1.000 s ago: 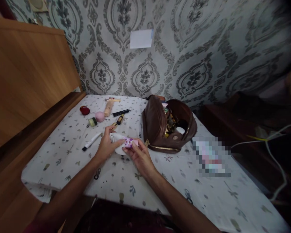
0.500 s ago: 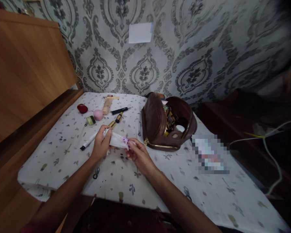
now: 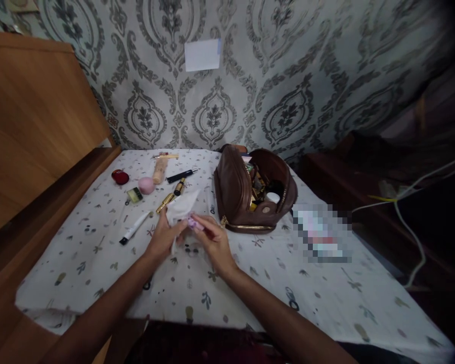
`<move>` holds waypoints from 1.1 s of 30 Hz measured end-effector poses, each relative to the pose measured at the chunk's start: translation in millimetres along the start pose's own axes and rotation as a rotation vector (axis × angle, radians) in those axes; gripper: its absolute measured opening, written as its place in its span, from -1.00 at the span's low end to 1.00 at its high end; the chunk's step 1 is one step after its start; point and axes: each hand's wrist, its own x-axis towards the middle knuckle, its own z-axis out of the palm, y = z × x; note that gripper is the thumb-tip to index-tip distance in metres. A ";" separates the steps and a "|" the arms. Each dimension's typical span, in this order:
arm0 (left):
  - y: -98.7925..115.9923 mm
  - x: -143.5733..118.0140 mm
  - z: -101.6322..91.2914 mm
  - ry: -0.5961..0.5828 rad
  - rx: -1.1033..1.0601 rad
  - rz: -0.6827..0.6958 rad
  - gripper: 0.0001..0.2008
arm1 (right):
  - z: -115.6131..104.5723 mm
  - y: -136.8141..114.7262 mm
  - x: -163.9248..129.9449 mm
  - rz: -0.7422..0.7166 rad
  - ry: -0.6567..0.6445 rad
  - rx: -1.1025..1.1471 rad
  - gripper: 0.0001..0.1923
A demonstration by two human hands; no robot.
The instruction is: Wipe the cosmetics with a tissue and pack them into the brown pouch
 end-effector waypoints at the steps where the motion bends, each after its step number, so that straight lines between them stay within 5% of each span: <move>1: -1.5 -1.2 2.3 -0.010 0.034 -0.008 -0.25 | 0.6 0.4 -1.5 -0.013 -0.005 -0.044 -0.64; 5: -1.0 2.8 3.0 0.067 0.040 -0.017 -0.41 | 4.2 3.8 -8.6 0.056 -0.028 -0.051 -0.41; 12: 5.5 16.7 -16.2 0.260 0.034 0.014 -0.46 | 7.5 2.9 -12.4 0.014 -0.108 -0.125 -0.47; 16: 3.6 17.5 -23.6 0.206 0.230 0.045 -0.49 | 4.5 -4.5 -9.5 0.051 -0.101 -0.128 -0.66; 22: 4.0 12.3 -29.5 0.069 0.662 0.384 -0.62 | -2.1 -12.5 -4.6 0.117 -0.045 -0.005 -0.74; 26: 4.3 8.4 -28.8 -0.032 0.844 0.480 -0.63 | -1.4 -12.2 -5.5 0.085 -0.058 0.030 -0.74; 33: 4.0 9.0 -30.3 0.133 0.857 0.367 -0.64 | 0.5 -5.9 -6.1 0.201 -0.019 0.141 -0.67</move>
